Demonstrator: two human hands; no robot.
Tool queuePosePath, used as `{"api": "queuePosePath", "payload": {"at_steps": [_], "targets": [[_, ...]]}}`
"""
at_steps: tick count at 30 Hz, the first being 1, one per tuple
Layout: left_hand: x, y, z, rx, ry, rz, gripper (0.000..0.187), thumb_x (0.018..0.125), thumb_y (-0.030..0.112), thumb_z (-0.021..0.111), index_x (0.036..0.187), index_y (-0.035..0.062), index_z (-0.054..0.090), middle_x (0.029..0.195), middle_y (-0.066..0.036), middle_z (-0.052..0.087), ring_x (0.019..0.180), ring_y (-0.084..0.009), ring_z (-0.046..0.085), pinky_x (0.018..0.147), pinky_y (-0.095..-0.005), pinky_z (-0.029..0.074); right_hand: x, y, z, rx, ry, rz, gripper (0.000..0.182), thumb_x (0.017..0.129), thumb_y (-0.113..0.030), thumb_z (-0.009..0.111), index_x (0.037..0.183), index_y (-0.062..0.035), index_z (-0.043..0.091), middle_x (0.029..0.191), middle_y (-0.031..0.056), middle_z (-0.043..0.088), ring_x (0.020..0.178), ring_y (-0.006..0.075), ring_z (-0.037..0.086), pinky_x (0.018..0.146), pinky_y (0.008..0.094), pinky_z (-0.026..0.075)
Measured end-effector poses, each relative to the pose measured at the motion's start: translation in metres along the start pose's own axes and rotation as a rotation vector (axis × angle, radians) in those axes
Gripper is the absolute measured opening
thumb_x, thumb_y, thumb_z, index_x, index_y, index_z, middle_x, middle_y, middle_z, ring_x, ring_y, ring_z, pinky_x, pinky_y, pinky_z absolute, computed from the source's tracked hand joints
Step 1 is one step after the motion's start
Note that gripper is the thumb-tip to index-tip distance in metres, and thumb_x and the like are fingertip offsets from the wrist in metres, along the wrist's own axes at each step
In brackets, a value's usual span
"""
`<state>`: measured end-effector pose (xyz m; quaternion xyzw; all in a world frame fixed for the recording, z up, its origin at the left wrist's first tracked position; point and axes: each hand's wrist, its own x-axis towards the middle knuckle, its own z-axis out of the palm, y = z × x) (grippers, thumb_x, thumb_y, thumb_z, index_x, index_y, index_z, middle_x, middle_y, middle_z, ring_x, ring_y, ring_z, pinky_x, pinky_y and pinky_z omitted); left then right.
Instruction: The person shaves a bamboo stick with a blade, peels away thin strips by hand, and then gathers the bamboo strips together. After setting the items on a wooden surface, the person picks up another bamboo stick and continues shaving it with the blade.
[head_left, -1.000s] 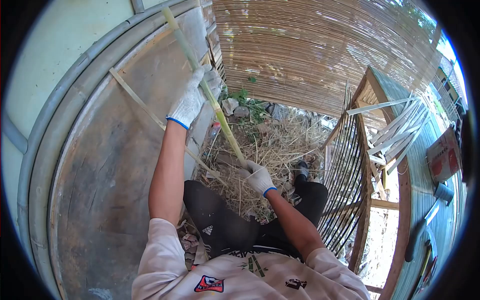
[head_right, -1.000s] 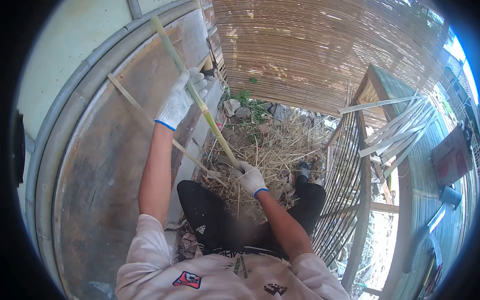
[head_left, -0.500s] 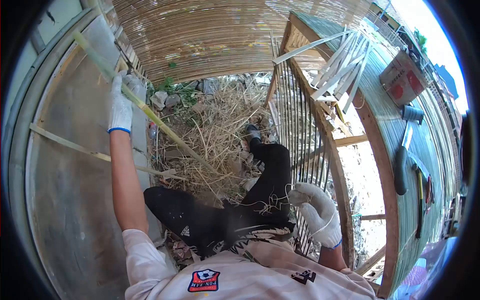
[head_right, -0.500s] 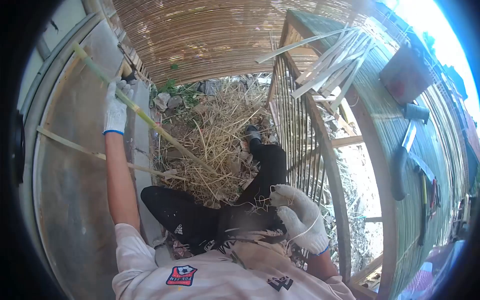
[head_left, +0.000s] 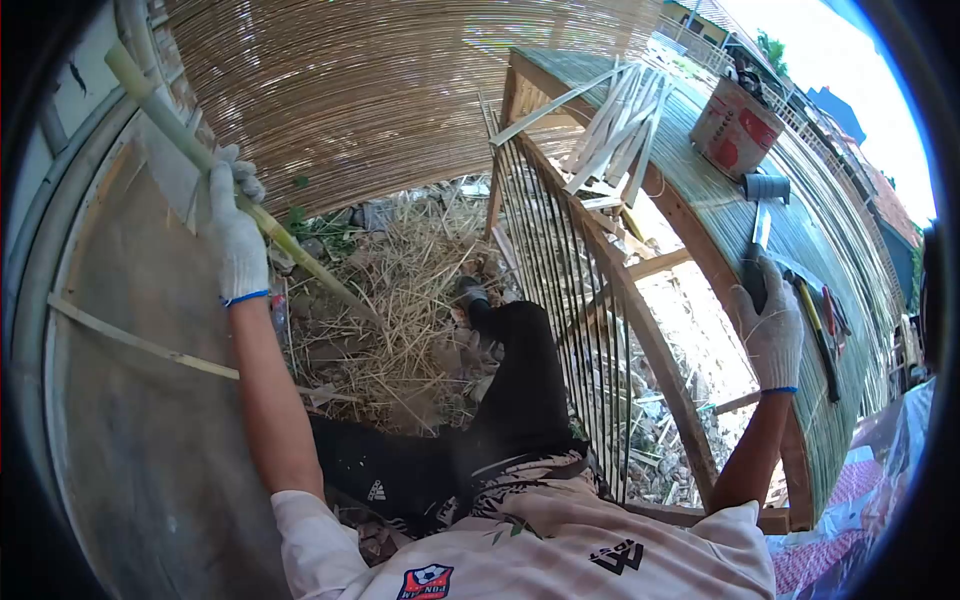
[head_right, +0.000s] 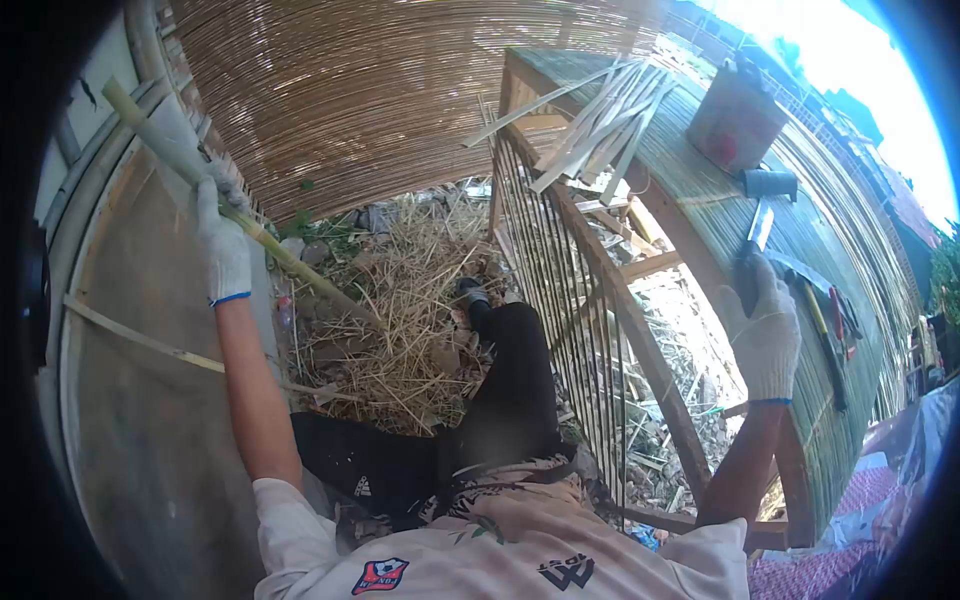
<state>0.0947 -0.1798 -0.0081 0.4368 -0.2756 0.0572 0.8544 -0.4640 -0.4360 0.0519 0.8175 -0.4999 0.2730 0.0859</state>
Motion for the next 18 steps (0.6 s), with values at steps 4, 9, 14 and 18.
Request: {"api": "queuePosePath", "payload": {"at_steps": [4,9,14,18], "targets": [[-0.003,-0.007,-0.026,-0.073,0.018,-0.032,0.040,0.112,0.029,0.053,0.130,-0.0054,0.062,0.094,-0.005,0.064,0.079,-0.0114,0.055,0.070,-0.0264,0.048,0.011,0.026,0.015,0.058,0.125,0.086,0.056,0.102,-0.034,0.064,0.149,-0.0047,0.056,0.119,0.0171,0.073,0.106,0.0292,0.071,0.091,0.0394,0.054],[-0.018,-0.015,-0.044,-0.223,0.052,-0.084,0.047,0.111,0.035,0.053,0.131,-0.0063,0.062,0.093,-0.004,0.063,0.081,-0.0117,0.055,0.074,-0.0263,0.048,-0.004,0.049,-0.024,0.702,0.422,0.432,0.054,0.109,-0.043,0.055,0.151,-0.0078,0.058,0.083,-0.0039,0.053,0.070,0.0049,0.039,0.060,0.0241,0.033],[-0.016,-0.037,-0.052,-0.167,0.131,-0.044,0.034,0.109,0.029,0.058,0.123,-0.0011,0.066,0.092,-0.001,0.061,0.080,-0.0095,0.055,0.074,-0.0252,0.048,-0.058,0.045,-0.033,0.822,0.701,0.381,0.052,0.111,-0.041,0.047,0.147,-0.0057,0.062,0.098,0.0014,0.067,0.080,0.0069,0.055,0.070,0.0221,0.042],[-0.018,-0.037,-0.049,-0.128,0.201,0.016,0.030,0.108,0.027,0.061,0.120,0.0004,0.066,0.090,0.000,0.059,0.078,-0.0091,0.054,0.071,-0.0259,0.047,-0.080,0.058,-0.044,1.381,0.672,0.186,0.056,0.110,-0.037,0.047,0.151,0.0009,0.052,0.115,0.0112,0.067,0.099,0.0174,0.062,0.088,0.0303,0.048]]}}
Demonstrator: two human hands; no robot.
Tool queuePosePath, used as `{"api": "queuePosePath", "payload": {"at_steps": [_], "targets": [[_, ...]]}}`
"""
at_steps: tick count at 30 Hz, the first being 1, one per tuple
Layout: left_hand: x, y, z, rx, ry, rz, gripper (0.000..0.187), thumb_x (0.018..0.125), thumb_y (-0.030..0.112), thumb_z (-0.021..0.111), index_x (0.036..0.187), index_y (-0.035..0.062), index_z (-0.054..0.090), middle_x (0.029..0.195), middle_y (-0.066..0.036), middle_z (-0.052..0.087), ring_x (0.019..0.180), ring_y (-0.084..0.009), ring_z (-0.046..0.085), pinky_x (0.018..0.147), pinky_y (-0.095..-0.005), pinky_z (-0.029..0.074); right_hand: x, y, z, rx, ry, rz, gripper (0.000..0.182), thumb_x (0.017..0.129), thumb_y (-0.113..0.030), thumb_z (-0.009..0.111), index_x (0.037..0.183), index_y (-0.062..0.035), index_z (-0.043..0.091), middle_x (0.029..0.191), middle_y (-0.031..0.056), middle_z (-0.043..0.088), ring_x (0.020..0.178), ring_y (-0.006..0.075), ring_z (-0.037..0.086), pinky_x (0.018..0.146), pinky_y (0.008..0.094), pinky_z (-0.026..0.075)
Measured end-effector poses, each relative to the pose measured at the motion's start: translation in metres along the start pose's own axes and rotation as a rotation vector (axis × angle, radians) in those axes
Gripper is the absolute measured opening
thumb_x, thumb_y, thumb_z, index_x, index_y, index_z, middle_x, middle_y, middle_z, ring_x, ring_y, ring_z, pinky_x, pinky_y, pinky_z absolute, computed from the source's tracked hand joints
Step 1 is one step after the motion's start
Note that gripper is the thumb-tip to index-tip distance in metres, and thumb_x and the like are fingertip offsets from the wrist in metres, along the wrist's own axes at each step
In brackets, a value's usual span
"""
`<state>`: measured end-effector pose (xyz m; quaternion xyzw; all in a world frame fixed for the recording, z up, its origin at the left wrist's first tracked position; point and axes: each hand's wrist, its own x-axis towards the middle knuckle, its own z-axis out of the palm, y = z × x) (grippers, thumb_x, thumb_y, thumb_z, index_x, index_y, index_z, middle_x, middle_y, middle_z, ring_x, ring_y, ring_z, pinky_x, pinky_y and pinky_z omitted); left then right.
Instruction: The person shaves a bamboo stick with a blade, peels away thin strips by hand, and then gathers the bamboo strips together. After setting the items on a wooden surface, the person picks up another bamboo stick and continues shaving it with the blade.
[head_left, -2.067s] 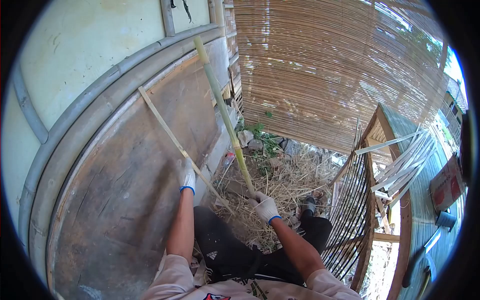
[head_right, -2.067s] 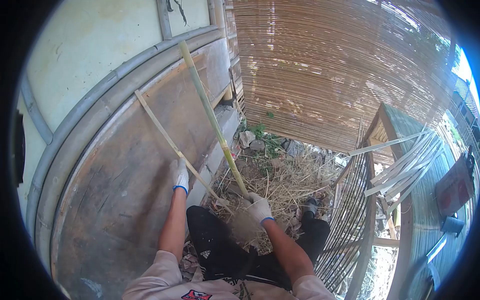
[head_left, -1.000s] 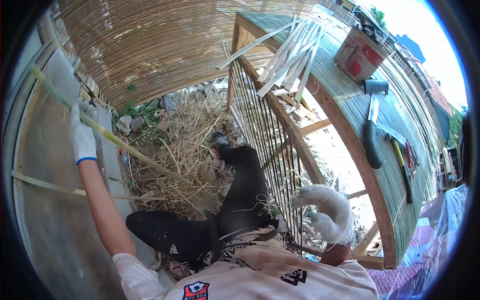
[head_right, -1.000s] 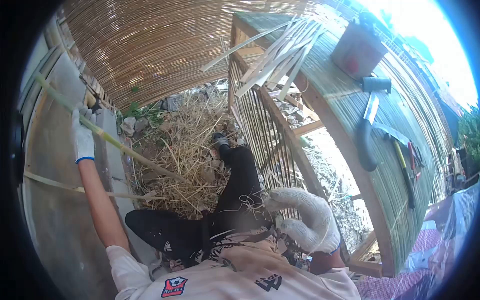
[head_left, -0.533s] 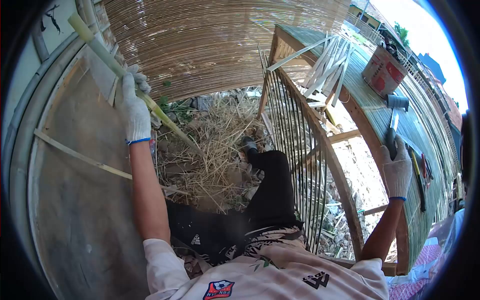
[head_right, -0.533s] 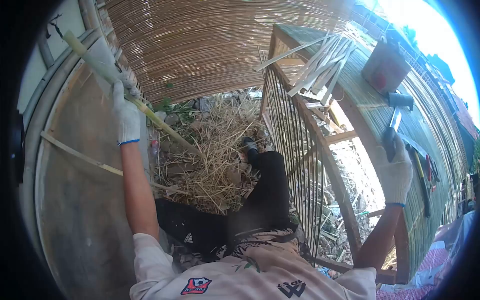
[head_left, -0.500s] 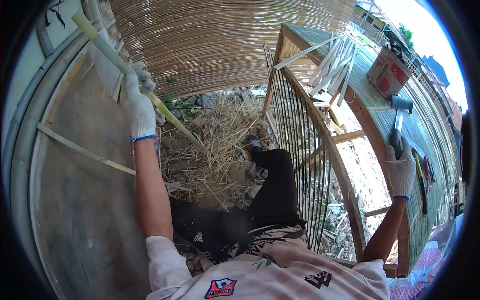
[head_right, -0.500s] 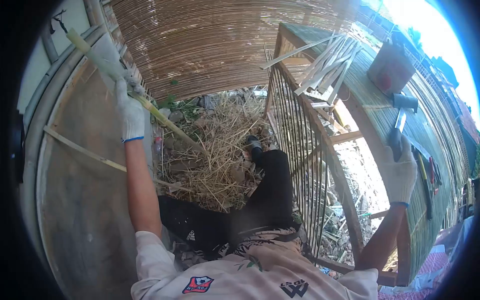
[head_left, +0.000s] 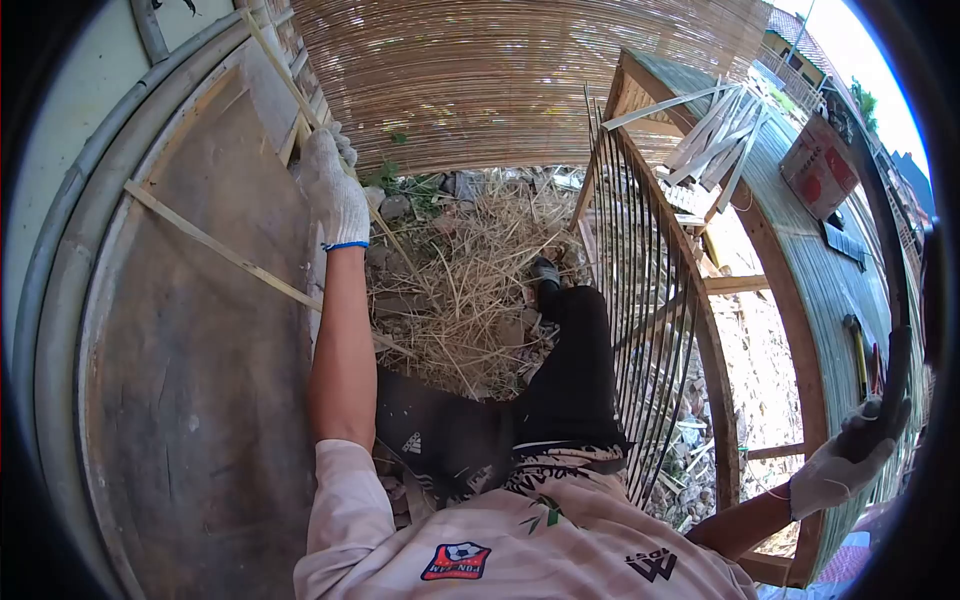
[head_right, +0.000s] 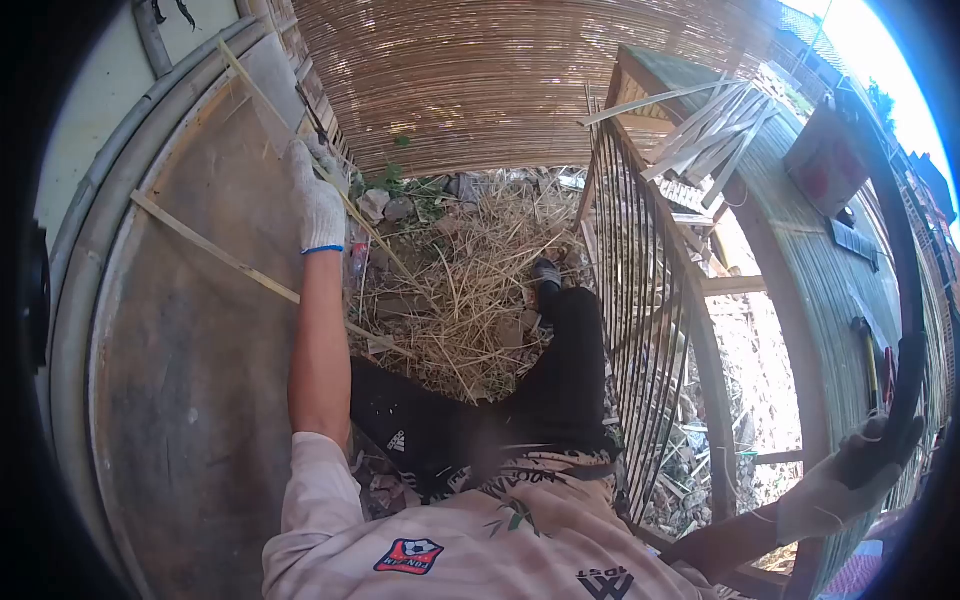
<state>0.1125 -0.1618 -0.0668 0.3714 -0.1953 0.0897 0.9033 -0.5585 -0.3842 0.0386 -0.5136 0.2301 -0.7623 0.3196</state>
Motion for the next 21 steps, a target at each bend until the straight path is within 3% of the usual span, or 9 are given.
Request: {"api": "queuePosePath", "payload": {"at_steps": [5,6,7,8,11,14,17,20,21], "targets": [[-0.011,0.012,-0.002,0.242,0.029,0.031,0.024,0.108,0.025,0.060,0.112,0.0016,0.063,0.088,0.000,0.058,0.076,-0.0088,0.053,0.068,-0.0269,0.047,-0.020,0.042,0.042,0.630,-0.394,0.205,0.063,0.106,-0.032,0.052,0.152,0.0079,0.040,0.131,0.0196,0.058,0.118,0.0312,0.059,0.107,0.0459,0.045],[-0.012,0.014,-0.005,0.360,-0.011,0.010,0.023,0.108,0.024,0.060,0.110,0.0018,0.061,0.088,-0.001,0.058,0.076,-0.0089,0.053,0.068,-0.0273,0.047,-0.011,0.080,0.031,0.176,-0.282,0.303,0.069,0.101,-0.036,0.059,0.149,0.0101,0.040,0.126,0.0187,0.059,0.114,0.0315,0.061,0.103,0.0480,0.047],[-0.017,0.019,-0.005,0.373,-0.008,0.018,0.023,0.108,0.024,0.060,0.110,0.0018,0.061,0.088,-0.001,0.058,0.076,-0.0089,0.053,0.068,-0.0273,0.047,-0.052,0.034,0.110,0.251,-0.760,0.184,0.078,0.094,-0.038,0.068,0.148,0.0109,0.039,0.112,0.0159,0.060,0.100,0.0266,0.062,0.096,0.0436,0.051],[-0.025,0.024,-0.001,0.449,-0.039,0.040,0.020,0.108,0.022,0.059,0.109,0.0020,0.059,0.087,0.000,0.057,0.075,-0.0091,0.052,0.068,-0.0278,0.047,-0.080,0.037,0.145,0.252,-0.706,0.244,0.086,0.089,-0.039,0.075,0.149,0.0102,0.039,0.098,0.0105,0.058,0.088,0.0196,0.059,0.090,0.0377,0.052],[-0.038,0.031,-0.002,0.602,-0.065,0.038,0.019,0.109,0.016,0.056,0.118,0.0001,0.058,0.095,-0.004,0.062,0.084,-0.0117,0.059,0.074,-0.0284,0.050,-0.127,0.068,0.199,0.159,-0.839,0.563,0.063,0.089,-0.028,0.073,0.139,0.0042,0.053,0.091,0.0058,0.065,0.075,0.0135,0.063,0.072,0.0294,0.052],[-0.036,0.033,0.001,0.550,-0.029,0.019,0.030,0.108,0.026,0.062,0.123,0.0004,0.062,0.098,-0.001,0.064,0.087,-0.0101,0.059,0.076,-0.0277,0.051,-0.162,0.102,0.242,0.185,-1.024,0.881,0.047,0.092,-0.022,0.073,0.131,0.0010,0.059,0.092,0.0011,0.065,0.079,0.0086,0.061,0.073,0.0258,0.050],[-0.029,0.044,-0.004,0.838,-0.101,0.139,0.038,0.108,0.026,0.060,0.133,-0.0028,0.060,0.106,-0.004,0.067,0.097,-0.0127,0.062,0.088,-0.0295,0.054,-0.202,0.139,0.255,0.136,-1.158,0.832,0.043,0.094,-0.025,0.074,0.127,-0.0011,0.060,0.097,0.0008,0.064,0.082,0.0103,0.059,0.075,0.0292,0.050],[-0.023,0.066,0.015,0.732,-0.073,0.195,0.047,0.111,0.029,0.055,0.143,-0.0047,0.053,0.118,-0.010,0.066,0.109,-0.0175,0.064,0.102,-0.0350,0.053,-0.231,0.157,0.268,0.098,-1.312,0.662,0.041,0.090,-0.020,0.075,0.125,-0.0034,0.060,0.096,0.0051,0.065,0.083,0.0130,0.061,0.078,0.0319,0.052],[-0.020,0.073,0.025,0.691,-0.062,0.252,0.049,0.112,0.031,0.052,0.145,-0.0050,0.051,0.121,-0.011,0.065,0.111,-0.0189,0.064,0.105,-0.0373,0.053,-0.241,0.165,0.269,0.068,-1.399,0.776,0.039,0.089,-0.019,0.074,0.123,-0.0031,0.060,0.094,0.0098,0.068,0.084,0.0167,0.065,0.079,0.0349,0.053]]}}
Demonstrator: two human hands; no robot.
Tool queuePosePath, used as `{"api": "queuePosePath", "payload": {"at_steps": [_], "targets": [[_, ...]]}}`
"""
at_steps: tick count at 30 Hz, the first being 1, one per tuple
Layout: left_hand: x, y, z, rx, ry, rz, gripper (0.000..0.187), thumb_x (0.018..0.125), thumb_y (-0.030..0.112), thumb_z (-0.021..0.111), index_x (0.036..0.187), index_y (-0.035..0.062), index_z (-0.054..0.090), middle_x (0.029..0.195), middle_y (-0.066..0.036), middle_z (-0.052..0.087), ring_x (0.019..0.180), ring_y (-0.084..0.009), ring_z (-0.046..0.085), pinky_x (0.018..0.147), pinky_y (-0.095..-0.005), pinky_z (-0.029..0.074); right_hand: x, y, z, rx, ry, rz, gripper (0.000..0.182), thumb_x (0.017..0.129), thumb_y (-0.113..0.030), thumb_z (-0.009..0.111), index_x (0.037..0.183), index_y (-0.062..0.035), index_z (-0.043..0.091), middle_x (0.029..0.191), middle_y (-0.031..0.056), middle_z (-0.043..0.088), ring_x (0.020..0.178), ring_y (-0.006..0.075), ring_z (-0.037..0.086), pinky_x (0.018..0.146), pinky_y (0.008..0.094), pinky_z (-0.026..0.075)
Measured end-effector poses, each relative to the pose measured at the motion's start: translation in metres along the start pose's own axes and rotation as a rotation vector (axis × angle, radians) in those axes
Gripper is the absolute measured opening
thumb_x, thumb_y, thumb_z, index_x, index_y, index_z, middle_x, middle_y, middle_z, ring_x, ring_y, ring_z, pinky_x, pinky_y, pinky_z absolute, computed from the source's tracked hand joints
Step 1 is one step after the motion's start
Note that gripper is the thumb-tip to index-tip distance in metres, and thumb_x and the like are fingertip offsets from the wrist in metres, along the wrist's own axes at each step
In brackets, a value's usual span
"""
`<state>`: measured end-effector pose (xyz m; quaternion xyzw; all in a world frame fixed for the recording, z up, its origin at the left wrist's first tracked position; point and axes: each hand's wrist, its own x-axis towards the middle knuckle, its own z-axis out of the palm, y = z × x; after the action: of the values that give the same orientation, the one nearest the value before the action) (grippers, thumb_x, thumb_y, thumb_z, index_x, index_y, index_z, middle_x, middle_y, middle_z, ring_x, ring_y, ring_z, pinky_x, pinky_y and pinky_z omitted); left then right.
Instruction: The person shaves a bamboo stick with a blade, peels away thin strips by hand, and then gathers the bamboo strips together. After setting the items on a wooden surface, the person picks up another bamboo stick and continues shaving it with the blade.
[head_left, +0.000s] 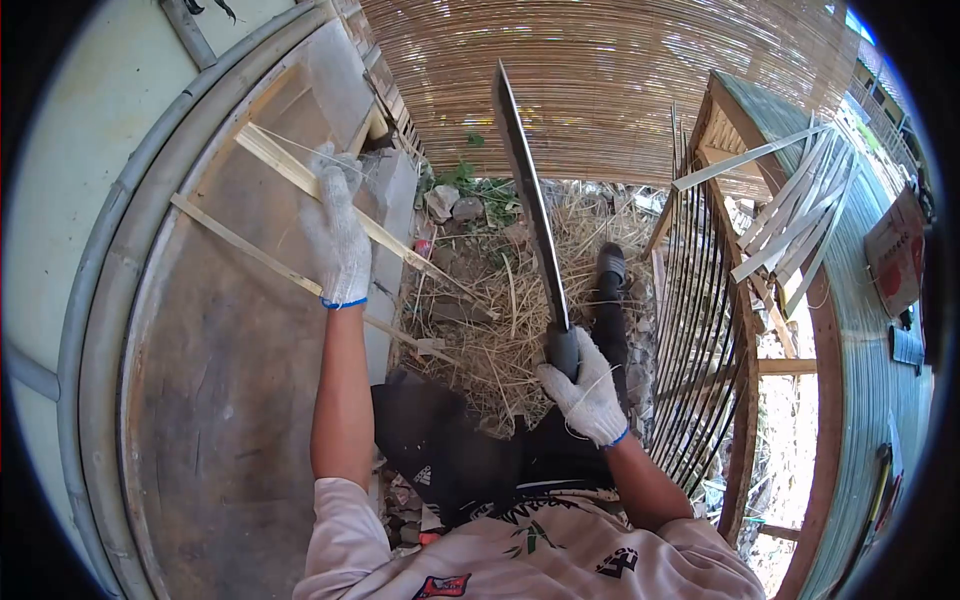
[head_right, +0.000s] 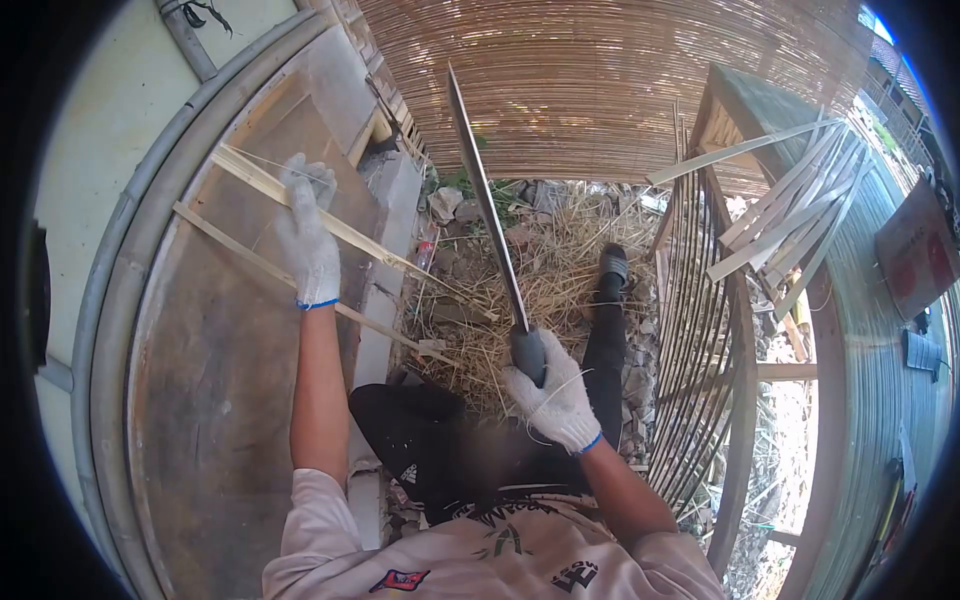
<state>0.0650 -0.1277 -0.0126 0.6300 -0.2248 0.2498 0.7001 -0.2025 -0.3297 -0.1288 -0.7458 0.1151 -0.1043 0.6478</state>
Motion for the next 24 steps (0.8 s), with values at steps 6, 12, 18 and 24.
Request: {"api": "queuePosePath", "payload": {"at_steps": [6,12,18,24], "targets": [[0.020,0.027,-0.007,-0.085,0.106,0.199,0.053,0.110,0.048,0.047,0.129,-0.0003,0.055,0.106,-0.012,0.062,0.095,-0.0241,0.065,0.097,-0.0423,0.057,0.022,-0.003,0.033,-0.187,-0.134,0.153,0.043,0.092,-0.029,0.075,0.123,-0.0025,0.061,0.090,0.0203,0.071,0.080,0.0348,0.073,0.074,0.0432,0.056],[0.010,0.052,0.011,0.175,0.151,0.269,0.054,0.112,0.053,0.039,0.087,0.0061,0.047,0.066,-0.007,0.049,0.053,-0.0169,0.047,0.052,-0.0336,0.047,0.043,-0.008,0.073,-0.073,-0.138,-0.230,0.045,0.094,-0.029,0.075,0.129,-0.0072,0.057,0.092,0.0210,0.072,0.083,0.0426,0.073,0.075,0.0484,0.058],[0.006,0.040,-0.017,-0.379,0.049,0.024,0.058,0.108,0.064,0.041,0.080,0.0135,0.043,0.060,-0.001,0.039,0.047,-0.0145,0.032,0.044,-0.0316,0.029,0.056,0.029,0.099,-0.199,-0.165,-0.092,0.044,0.094,-0.029,0.074,0.128,-0.0077,0.056,0.089,0.0217,0.072,0.083,0.0443,0.072,0.074,0.0506,0.058],[-0.003,0.043,-0.033,-0.612,-0.250,0.071,0.061,0.105,0.072,0.037,0.081,0.0164,0.043,0.059,0.000,0.036,0.046,-0.0134,0.028,0.043,-0.0322,0.025,0.041,-0.002,0.084,-0.196,-0.168,-0.118,0.042,0.092,-0.029,0.078,0.120,-0.0034,0.061,0.088,0.0229,0.072,0.083,0.0430,0.074,0.071,0.0469,0.060]]}}
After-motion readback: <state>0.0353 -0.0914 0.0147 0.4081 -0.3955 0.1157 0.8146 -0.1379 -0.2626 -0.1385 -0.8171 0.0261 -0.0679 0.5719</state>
